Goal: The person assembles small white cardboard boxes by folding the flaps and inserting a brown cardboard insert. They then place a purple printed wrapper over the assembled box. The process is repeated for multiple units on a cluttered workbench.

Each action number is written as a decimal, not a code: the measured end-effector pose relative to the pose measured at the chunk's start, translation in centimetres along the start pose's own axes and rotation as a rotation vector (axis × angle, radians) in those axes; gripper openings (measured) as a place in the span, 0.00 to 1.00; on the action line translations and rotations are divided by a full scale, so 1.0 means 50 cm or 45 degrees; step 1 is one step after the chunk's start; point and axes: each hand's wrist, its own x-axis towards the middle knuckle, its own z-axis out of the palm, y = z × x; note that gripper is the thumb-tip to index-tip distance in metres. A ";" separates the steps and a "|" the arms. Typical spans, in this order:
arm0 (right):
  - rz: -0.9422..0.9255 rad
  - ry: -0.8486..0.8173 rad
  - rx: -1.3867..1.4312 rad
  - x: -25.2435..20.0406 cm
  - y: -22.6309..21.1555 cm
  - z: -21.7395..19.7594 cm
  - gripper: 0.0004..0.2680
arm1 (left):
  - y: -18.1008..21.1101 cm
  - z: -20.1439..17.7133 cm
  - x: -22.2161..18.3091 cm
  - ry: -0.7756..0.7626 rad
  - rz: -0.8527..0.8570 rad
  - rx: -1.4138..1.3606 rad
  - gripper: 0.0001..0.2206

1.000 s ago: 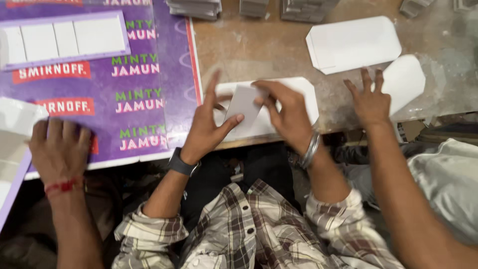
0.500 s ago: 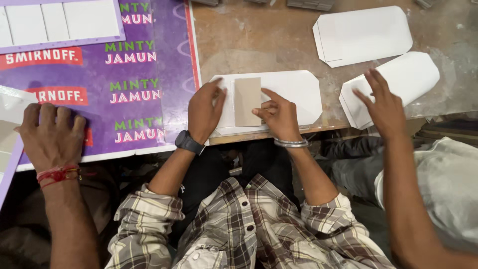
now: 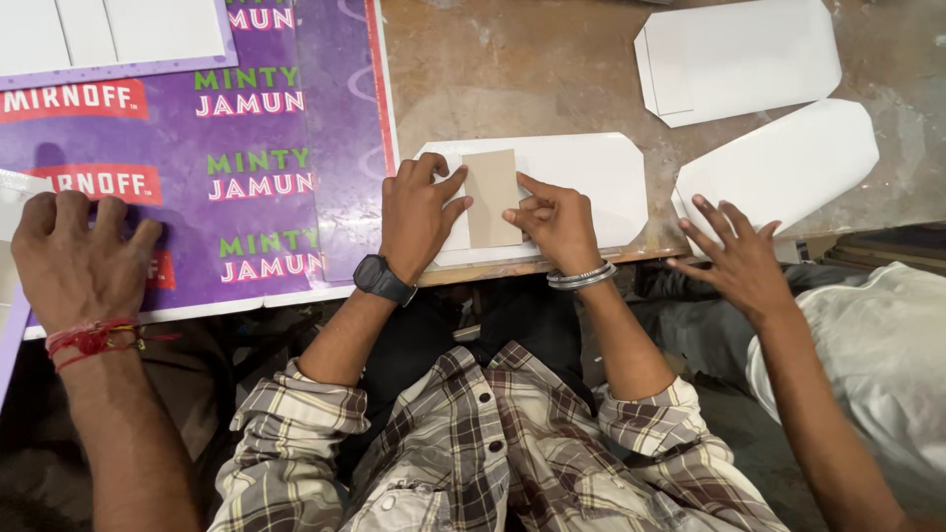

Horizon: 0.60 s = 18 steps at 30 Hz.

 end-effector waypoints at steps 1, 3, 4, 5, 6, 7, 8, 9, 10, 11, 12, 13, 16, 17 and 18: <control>-0.008 -0.004 0.003 -0.002 0.000 0.000 0.22 | 0.001 0.001 0.000 -0.006 -0.006 0.004 0.17; 0.039 0.007 -0.022 -0.002 0.001 0.001 0.22 | 0.002 0.003 0.001 -0.017 -0.015 0.013 0.17; 0.062 0.012 -0.035 -0.002 0.001 0.001 0.23 | 0.001 0.003 0.003 -0.022 -0.020 0.017 0.17; 0.009 0.028 -0.061 -0.003 0.001 0.002 0.22 | 0.000 0.004 0.001 -0.030 -0.027 0.019 0.17; -0.043 0.044 -0.087 -0.004 0.002 0.003 0.22 | 0.000 0.005 0.000 -0.029 -0.024 0.015 0.17; -0.100 0.063 -0.112 -0.002 0.003 0.002 0.21 | -0.001 0.005 0.001 -0.026 -0.017 0.013 0.17; -0.147 0.085 -0.189 -0.001 0.003 0.002 0.21 | -0.001 0.005 0.003 -0.023 -0.010 0.011 0.17; -0.194 0.109 -0.266 -0.001 0.004 0.001 0.22 | -0.001 0.005 0.003 -0.029 -0.014 0.014 0.17; -0.242 0.133 -0.343 -0.002 0.004 0.001 0.22 | -0.001 0.004 0.004 -0.035 -0.018 0.017 0.17; -0.220 0.136 -0.355 -0.002 0.004 0.002 0.22 | 0.000 0.003 0.005 -0.038 -0.022 0.021 0.17; -0.197 0.139 -0.367 -0.002 0.004 0.003 0.22 | 0.000 0.003 0.006 -0.040 -0.026 0.017 0.17; -0.174 0.140 -0.379 -0.002 0.004 0.004 0.22 | 0.001 0.002 0.006 -0.043 -0.033 0.013 0.17; -0.161 0.171 -0.418 -0.004 0.003 0.008 0.22 | 0.004 0.001 0.007 -0.045 -0.036 0.027 0.17; -0.166 0.169 -0.449 -0.005 0.003 0.009 0.21 | 0.005 0.001 0.007 -0.047 -0.033 0.036 0.17; -0.170 0.168 -0.480 -0.006 0.003 0.009 0.21 | 0.006 0.001 0.007 -0.063 -0.048 0.036 0.17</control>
